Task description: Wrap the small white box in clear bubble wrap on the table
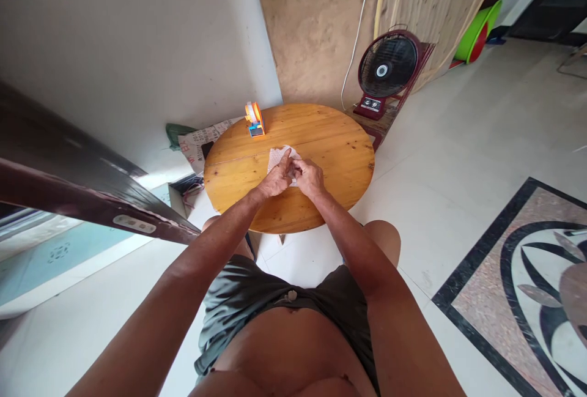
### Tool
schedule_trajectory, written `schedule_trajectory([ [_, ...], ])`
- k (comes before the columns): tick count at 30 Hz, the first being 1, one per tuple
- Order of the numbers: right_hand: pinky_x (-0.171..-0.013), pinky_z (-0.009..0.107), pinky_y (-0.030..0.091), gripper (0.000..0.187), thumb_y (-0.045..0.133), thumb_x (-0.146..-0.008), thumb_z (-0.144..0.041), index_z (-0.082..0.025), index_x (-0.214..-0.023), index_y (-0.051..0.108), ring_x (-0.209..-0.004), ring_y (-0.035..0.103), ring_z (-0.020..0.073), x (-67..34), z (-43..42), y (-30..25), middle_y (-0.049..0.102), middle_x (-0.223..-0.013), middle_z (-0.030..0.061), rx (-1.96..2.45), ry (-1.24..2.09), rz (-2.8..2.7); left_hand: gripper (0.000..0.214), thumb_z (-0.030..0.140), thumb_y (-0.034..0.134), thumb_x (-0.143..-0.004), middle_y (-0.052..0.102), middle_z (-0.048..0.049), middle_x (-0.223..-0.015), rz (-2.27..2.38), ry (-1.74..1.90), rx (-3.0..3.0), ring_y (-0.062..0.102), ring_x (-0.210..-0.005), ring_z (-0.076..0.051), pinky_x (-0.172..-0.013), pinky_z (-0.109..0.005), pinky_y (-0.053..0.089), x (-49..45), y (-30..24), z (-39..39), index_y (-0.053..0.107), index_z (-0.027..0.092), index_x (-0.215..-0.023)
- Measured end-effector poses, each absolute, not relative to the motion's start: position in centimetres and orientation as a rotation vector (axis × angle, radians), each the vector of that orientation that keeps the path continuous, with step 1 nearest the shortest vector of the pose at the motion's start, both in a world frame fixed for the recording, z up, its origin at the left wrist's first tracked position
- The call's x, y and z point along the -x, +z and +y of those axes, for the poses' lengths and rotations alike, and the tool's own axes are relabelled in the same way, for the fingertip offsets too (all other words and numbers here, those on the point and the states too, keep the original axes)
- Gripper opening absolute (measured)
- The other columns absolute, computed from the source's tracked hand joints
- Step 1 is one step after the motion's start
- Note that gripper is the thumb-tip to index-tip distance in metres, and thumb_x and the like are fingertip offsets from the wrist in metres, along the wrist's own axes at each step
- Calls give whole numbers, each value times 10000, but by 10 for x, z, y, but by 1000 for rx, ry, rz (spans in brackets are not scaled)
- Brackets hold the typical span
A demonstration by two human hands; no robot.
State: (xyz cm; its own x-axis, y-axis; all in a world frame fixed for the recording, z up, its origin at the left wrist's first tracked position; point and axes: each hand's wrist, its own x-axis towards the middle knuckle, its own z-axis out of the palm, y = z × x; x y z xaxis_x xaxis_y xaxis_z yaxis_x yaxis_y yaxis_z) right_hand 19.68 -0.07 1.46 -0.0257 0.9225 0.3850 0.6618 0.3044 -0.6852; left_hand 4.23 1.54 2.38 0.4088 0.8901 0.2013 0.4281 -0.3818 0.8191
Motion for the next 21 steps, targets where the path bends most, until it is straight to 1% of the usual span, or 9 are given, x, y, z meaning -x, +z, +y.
schedule_trajectory([
  [3,-1017,359,505,274,619,-867,-128,-179,-1069,797,-1081,678,245,-196,-4,9,769,-1107,101,1382,224,-1864,1042,106,587,-715,606,-159,-1435,1109,794,-1937,604,-1327,-201,-1127,-366,467,-43,22,17,143,196,-1653],
  [7,-1062,359,490,285,549,-922,-142,-194,-1048,799,-1130,652,237,-196,-7,2,758,-1164,102,1313,105,-1932,1065,76,560,-721,504,-188,-1539,1045,793,-1848,538,-1415,-189,-1140,-384,457,-44,22,21,80,237,-1658],
  [9,-1076,366,486,308,514,-949,-158,-188,-1081,791,-1149,645,242,-197,-10,0,748,-1197,111,1290,51,-1966,1069,77,564,-736,503,-194,-1536,1013,802,-1756,539,-1415,-186,-1099,-371,488,-44,25,22,51,247,-1658],
  [11,-1099,377,475,329,488,-968,-170,-172,-1124,777,-1179,634,248,-197,-13,-1,734,-1231,124,1262,1,-2002,1048,96,589,-753,574,-191,-1453,1005,822,-1630,602,-1345,-198,-1020,-340,536,-45,30,25,73,224,-1657],
  [13,-1122,384,461,348,471,-980,-174,-158,-1177,758,-1212,620,250,-197,-16,-1,721,-1258,134,1235,-38,-2034,981,127,609,-774,677,-147,-1283,1013,843,-1513,694,-1185,-205,-941,-319,569,-45,35,28,167,188,-1647],
  [14,-1130,387,455,356,465,-986,-177,-156,-1201,748,-1228,612,251,-196,-18,-1,715,-1271,137,1226,-52,-2047,925,141,613,-784,711,-116,-1198,1021,848,-1473,720,-1099,-201,-923,-320,574,-45,38,30,243,175,-1631],
  [16,-1142,402,446,367,455,-1000,-193,-152,-1234,734,-1255,598,261,-196,-20,-1,701,-1294,145,1229,-71,-2065,768,163,616,-801,744,-83,-1110,1058,845,-1439,728,-1010,-192,-952,-337,564,-46,42,35,439,151,-1548],
  [18,-1152,419,437,375,447,-1013,-219,-138,-1251,725,-1276,584,276,-196,-22,-1,688,-1315,159,1241,-89,-2083,613,183,632,-807,751,-99,-1160,1103,821,-1440,717,-1051,-203,-1016,-356,536,-48,44,42,599,129,-1417],
  [21,-1164,429,426,398,437,-1024,-244,-115,-1293,699,-1307,562,291,-195,-25,-2,661,-1356,176,1252,-116,-2127,504,190,645,-804,731,-136,-1258,1142,826,-1416,702,-1107,-224,-1029,-364,528,-54,42,53,679,99,-1298],
])
